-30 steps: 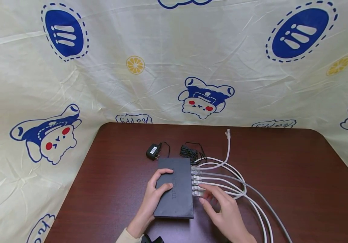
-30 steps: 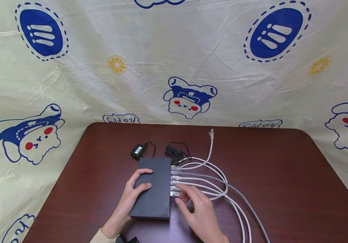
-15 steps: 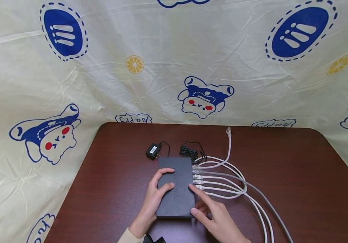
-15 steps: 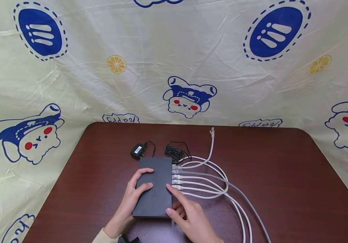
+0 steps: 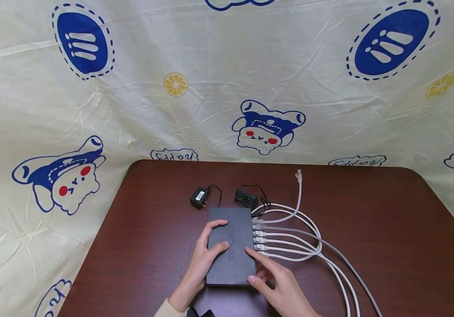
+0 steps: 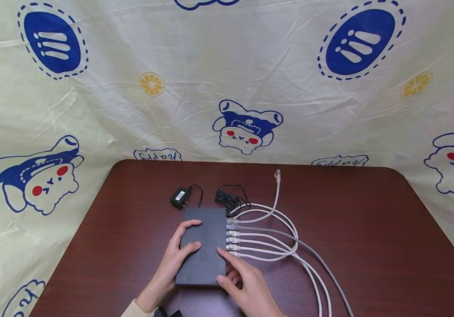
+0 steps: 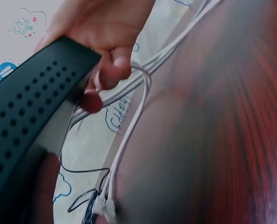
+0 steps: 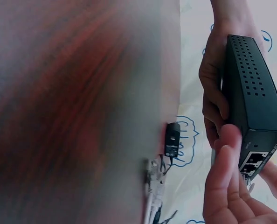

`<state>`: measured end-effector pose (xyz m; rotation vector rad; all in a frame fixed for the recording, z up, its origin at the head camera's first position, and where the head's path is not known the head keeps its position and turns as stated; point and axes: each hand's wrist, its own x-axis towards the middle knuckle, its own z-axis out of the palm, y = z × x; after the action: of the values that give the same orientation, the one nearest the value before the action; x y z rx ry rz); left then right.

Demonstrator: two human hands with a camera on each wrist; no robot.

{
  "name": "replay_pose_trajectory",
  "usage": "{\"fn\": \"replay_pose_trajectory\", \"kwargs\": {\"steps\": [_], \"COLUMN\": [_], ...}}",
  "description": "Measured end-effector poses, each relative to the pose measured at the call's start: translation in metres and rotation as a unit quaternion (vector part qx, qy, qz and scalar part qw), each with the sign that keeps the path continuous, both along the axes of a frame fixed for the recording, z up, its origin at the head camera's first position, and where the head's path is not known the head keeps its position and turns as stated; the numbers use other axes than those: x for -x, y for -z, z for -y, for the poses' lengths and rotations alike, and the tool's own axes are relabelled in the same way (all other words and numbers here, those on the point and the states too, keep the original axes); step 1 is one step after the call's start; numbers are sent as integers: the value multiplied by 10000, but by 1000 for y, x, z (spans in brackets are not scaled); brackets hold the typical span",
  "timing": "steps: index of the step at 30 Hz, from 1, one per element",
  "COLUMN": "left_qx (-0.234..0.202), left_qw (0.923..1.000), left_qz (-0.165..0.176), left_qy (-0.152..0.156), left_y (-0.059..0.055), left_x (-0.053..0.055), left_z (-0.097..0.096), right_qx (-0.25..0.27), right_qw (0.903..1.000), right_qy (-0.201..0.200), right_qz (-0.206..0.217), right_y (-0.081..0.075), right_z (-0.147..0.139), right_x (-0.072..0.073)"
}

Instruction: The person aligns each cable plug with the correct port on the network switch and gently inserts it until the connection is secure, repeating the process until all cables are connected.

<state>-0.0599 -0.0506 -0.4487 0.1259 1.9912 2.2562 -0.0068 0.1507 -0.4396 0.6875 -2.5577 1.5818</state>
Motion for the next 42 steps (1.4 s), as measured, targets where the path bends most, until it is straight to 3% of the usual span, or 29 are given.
{"fn": "replay_pose_trajectory", "kwargs": {"steps": [5, 10, 18, 25, 29, 36, 42], "left_qx": [561, 1302, 1904, 2276, 2509, 2825, 3055], "left_qw": [9974, 9883, 9794, 9714, 9650, 9542, 9458], "left_qz": [-225, -437, -434, -613, -681, -819, -916], "left_qy": [388, 657, 516, 288, 355, 552, 619], "left_y": [4, 7, 8, 11, 14, 17, 15], "left_x": [3, 5, 5, 7, 5, 1, 0], "left_z": [7, 12, 13, 15, 18, 21, 20], "right_qx": [304, 461, 465, 326, 171, -76, -354], "right_qw": [9995, 9988, 9985, 9961, 9951, 9957, 9948], "right_qy": [-66, -153, -280, -525, -655, -877, -803], "right_qz": [13, 110, 92, 626, 715, 275, 510], "right_y": [8, 14, 18, 20, 22, 31, 32], "right_z": [-1, -5, -9, -12, -14, -15, -14], "right_x": [-1, -2, -4, -2, -2, -3, -3]}}
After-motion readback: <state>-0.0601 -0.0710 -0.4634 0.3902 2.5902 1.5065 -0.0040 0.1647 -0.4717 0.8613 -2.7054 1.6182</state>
